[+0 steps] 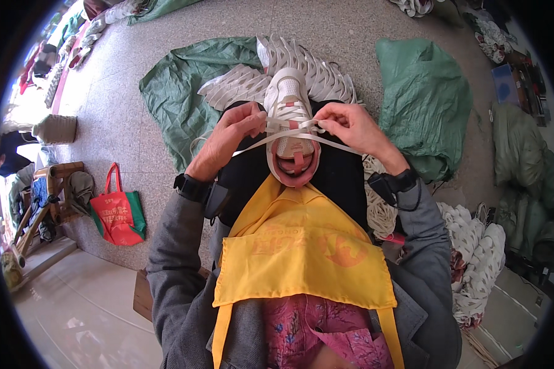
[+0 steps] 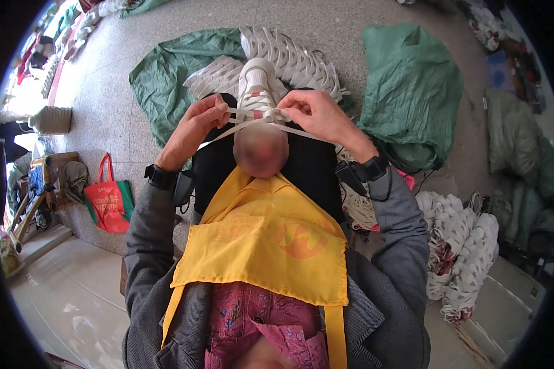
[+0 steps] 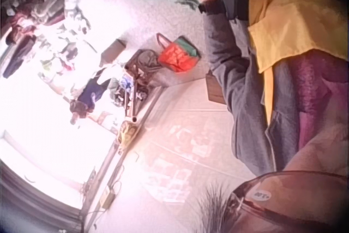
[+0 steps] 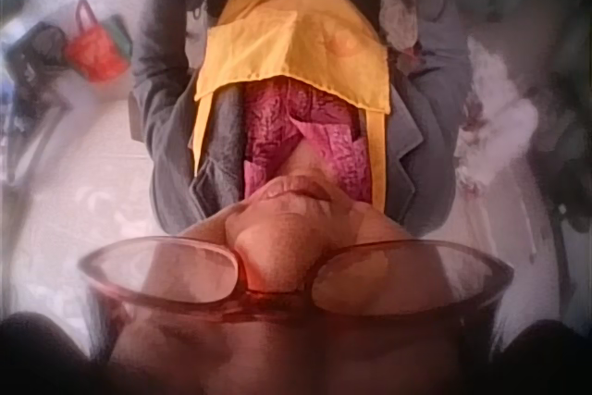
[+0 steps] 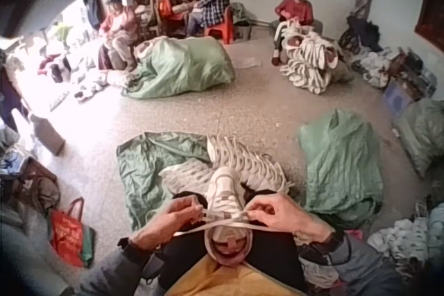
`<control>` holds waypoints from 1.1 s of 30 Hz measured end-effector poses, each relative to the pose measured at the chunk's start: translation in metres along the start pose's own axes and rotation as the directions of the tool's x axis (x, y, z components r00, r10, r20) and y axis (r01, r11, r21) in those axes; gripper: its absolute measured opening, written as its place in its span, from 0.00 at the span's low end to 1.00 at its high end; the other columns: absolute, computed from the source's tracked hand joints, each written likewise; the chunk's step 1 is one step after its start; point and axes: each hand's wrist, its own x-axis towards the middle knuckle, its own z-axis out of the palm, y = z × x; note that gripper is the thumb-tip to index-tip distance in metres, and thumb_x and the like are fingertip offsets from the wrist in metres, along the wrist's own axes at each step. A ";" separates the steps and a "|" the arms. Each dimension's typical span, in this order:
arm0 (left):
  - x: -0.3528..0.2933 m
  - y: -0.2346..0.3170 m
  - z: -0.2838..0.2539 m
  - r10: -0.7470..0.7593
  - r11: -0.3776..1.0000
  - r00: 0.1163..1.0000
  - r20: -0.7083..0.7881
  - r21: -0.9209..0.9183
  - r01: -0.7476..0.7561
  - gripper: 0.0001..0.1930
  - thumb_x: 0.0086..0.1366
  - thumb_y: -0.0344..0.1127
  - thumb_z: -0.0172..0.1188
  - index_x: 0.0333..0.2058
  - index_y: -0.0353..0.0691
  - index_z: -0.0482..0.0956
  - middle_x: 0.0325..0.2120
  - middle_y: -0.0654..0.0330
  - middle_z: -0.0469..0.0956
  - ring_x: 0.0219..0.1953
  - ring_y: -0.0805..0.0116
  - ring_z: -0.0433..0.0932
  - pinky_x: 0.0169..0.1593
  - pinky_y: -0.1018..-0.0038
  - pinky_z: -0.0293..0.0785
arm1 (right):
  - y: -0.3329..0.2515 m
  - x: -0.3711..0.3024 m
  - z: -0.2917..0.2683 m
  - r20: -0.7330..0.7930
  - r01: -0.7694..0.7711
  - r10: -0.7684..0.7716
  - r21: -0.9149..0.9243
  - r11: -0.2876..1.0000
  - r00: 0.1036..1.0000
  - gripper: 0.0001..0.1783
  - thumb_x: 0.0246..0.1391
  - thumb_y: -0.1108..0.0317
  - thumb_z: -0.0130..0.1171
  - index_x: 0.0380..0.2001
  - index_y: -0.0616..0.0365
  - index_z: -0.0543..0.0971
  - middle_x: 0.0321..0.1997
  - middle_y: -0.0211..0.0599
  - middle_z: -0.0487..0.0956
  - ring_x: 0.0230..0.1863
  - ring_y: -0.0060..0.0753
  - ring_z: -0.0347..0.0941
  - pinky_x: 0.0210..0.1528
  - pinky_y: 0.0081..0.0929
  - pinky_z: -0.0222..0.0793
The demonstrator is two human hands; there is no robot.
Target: Lacing a white and pink sneaker held between the knees.
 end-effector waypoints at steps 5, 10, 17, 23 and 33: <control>-0.013 -0.002 0.017 0.106 0.983 0.979 -0.174 0.170 -0.076 0.08 0.71 0.34 0.59 0.39 0.37 0.69 0.31 0.65 0.76 0.38 0.78 0.75 0.45 0.78 0.72 | -0.019 -0.009 -0.023 0.070 -0.081 0.093 -0.165 0.983 0.993 0.06 0.55 0.74 0.65 0.35 0.61 0.79 0.28 0.19 0.74 0.29 0.07 0.67 0.32 0.13 0.65; -0.028 -0.016 0.020 0.163 0.888 0.954 -0.250 0.458 -0.032 0.14 0.69 0.31 0.62 0.43 0.34 0.65 0.30 0.57 0.80 0.34 0.73 0.81 0.38 0.76 0.77 | -0.013 -0.011 -0.021 0.004 -0.084 0.085 -0.095 0.992 0.996 0.05 0.57 0.72 0.65 0.32 0.62 0.79 0.27 0.17 0.73 0.26 0.09 0.66 0.29 0.14 0.63; -0.035 -0.011 0.024 0.058 0.945 0.949 -0.309 0.322 0.048 0.15 0.68 0.28 0.63 0.43 0.38 0.63 0.26 0.64 0.77 0.29 0.79 0.77 0.34 0.82 0.72 | -0.001 -0.010 -0.019 -0.008 -0.070 0.075 0.276 0.959 0.997 0.07 0.63 0.69 0.62 0.38 0.61 0.83 0.28 0.20 0.78 0.21 0.08 0.65 0.21 0.12 0.61; -0.036 -0.015 0.023 0.114 0.982 0.959 -0.258 0.175 -0.069 0.14 0.67 0.24 0.62 0.42 0.40 0.63 0.28 0.67 0.74 0.29 0.81 0.73 0.34 0.83 0.69 | -0.021 -0.020 -0.017 0.249 -0.137 -0.028 0.619 0.773 0.968 0.12 0.66 0.68 0.57 0.45 0.65 0.82 0.33 0.26 0.82 0.19 0.07 0.61 0.20 0.11 0.58; -0.053 -0.005 0.019 0.136 0.989 0.954 -0.268 0.087 -0.117 0.12 0.67 0.24 0.61 0.40 0.43 0.66 0.27 0.71 0.71 0.30 0.83 0.68 0.34 0.82 0.64 | -0.011 -0.011 0.011 -0.072 0.071 -0.053 0.264 0.962 0.996 0.26 0.50 0.80 0.69 0.55 0.61 0.79 0.25 0.12 0.62 0.26 0.06 0.56 0.30 0.10 0.55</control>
